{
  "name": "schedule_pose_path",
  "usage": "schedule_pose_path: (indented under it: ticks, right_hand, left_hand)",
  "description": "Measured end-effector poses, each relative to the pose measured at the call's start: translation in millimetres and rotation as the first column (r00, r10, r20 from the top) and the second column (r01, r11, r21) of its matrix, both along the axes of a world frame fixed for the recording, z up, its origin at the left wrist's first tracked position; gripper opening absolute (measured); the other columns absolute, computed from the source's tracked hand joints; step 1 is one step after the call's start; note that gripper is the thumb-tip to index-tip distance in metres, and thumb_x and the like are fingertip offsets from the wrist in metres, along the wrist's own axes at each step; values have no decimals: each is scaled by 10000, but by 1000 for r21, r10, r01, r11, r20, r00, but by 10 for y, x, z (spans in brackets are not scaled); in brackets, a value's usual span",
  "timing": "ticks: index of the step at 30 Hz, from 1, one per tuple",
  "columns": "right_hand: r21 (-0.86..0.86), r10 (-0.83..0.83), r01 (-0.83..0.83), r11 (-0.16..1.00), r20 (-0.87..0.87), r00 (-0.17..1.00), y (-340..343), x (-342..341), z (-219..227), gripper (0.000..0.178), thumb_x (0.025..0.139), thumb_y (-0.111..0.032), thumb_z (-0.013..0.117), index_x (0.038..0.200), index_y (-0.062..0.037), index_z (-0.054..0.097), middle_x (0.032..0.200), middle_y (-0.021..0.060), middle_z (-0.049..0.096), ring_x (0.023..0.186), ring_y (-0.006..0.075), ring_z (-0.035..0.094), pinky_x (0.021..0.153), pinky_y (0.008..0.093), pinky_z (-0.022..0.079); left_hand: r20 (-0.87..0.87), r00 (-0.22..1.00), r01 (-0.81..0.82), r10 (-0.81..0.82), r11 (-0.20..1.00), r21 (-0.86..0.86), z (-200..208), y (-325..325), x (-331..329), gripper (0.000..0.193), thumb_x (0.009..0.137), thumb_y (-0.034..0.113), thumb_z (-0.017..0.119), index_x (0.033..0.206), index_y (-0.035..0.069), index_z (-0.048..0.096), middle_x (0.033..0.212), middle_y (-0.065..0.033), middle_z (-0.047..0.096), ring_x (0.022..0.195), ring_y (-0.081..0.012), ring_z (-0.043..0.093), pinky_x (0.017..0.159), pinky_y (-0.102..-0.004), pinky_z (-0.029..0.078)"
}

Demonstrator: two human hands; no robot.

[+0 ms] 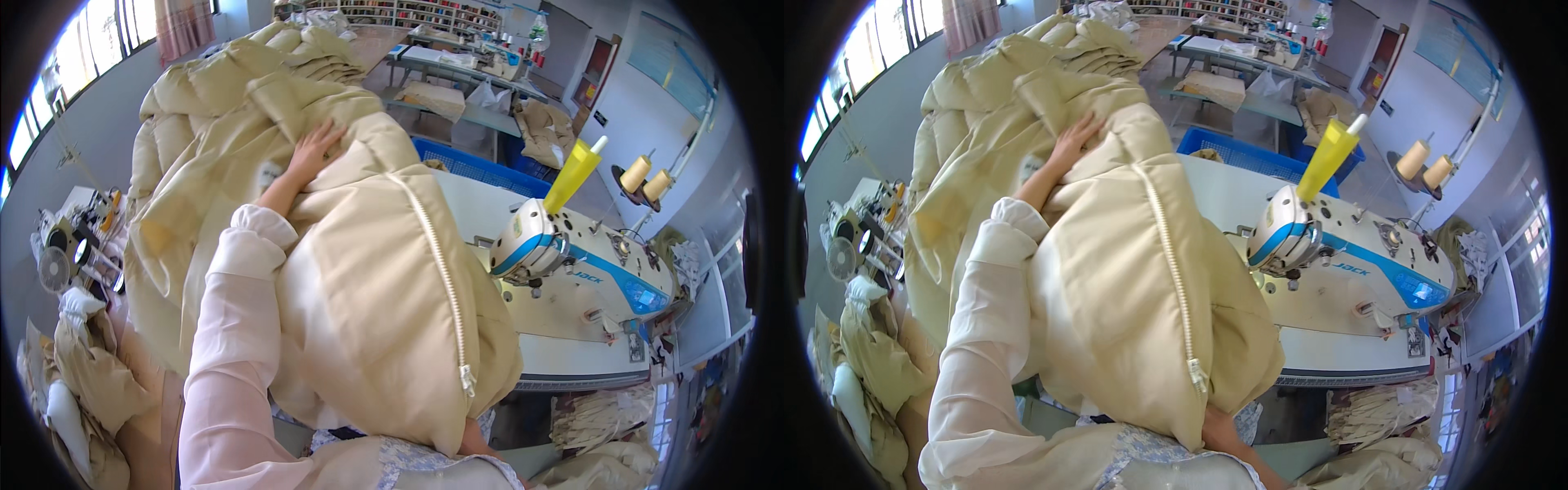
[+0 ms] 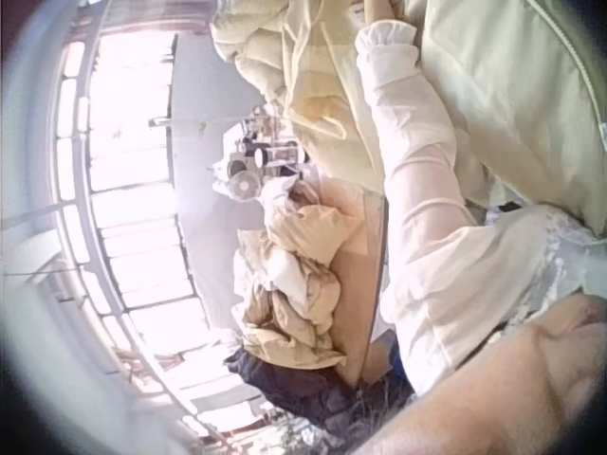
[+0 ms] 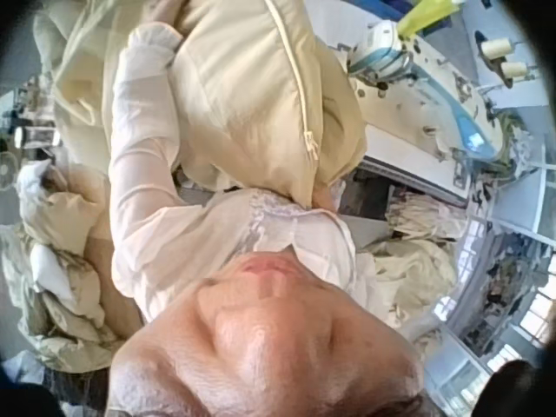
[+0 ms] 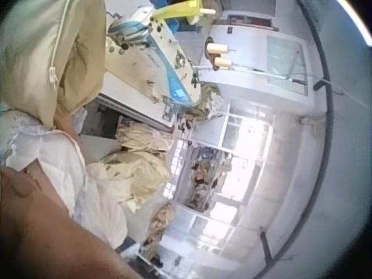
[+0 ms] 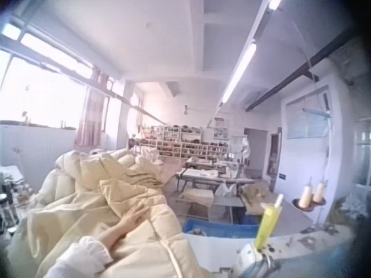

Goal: The person sews a beige puffer jacket using a sewing machine, then turns the jacket inside out and zips it closed. The jacket is placed on a stack of similar jackets.

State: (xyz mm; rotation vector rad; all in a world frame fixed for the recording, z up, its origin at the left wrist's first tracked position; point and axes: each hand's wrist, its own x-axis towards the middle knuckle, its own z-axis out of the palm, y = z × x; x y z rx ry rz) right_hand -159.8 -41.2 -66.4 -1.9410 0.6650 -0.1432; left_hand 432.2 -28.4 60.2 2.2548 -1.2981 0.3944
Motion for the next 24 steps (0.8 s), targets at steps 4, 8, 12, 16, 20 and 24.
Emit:
schedule_pose_path:
  ticks: [4,8,12,16,20,24]
  right_hand:
    - [-168,240,-233,958,21,971,191,452,-136,188,894,-216,611,965,-42,629,970,153,631,883,288,617,791,377,508]
    - [-348,344,-329,878,-20,939,288,679,-279,215,893,-228,605,987,-39,647,999,173,647,904,311,633,799,389,517]
    - [-433,399,-393,811,-81,913,304,703,-379,244,892,-241,598,1008,-36,666,1027,192,662,924,334,648,807,402,526]
    - [-470,513,-520,714,-154,844,316,544,-323,275,891,-253,592,1030,-34,684,1056,212,677,945,357,664,816,415,536]
    - [-368,623,-743,559,-405,669,11,175,407,307,890,-265,586,1052,-31,702,1084,231,693,965,381,680,824,427,545]
    - [-386,610,-620,683,-166,775,-261,651,2202,164,882,-200,639,856,-44,681,779,143,687,649,256,670,611,392,529]
  left_hand:
    - [-48,992,-124,120,990,-70,-260,826,62,393,973,313,565,1353,229,617,1508,-187,442,1394,-395,381,1157,-440,325]
    - [-77,981,-194,180,952,-236,266,726,-357,278,968,307,592,1056,79,725,1195,-171,646,1072,-339,607,923,-410,479]
    - [-195,934,-314,300,948,-46,1007,258,-1145,599,916,606,547,905,32,718,873,-143,699,814,-315,651,750,-409,509]
    - [29,946,-320,322,922,219,1016,64,-1305,607,898,604,606,899,7,714,811,-119,693,796,-277,661,766,-354,528]
    - [-568,814,-55,-125,956,-289,810,68,-1294,444,924,441,676,947,-2,696,967,-87,724,821,-229,691,758,-353,553]
    - [-726,426,-272,-540,689,-672,691,542,-1516,184,966,242,677,985,59,678,944,6,687,805,-102,648,733,-259,534]
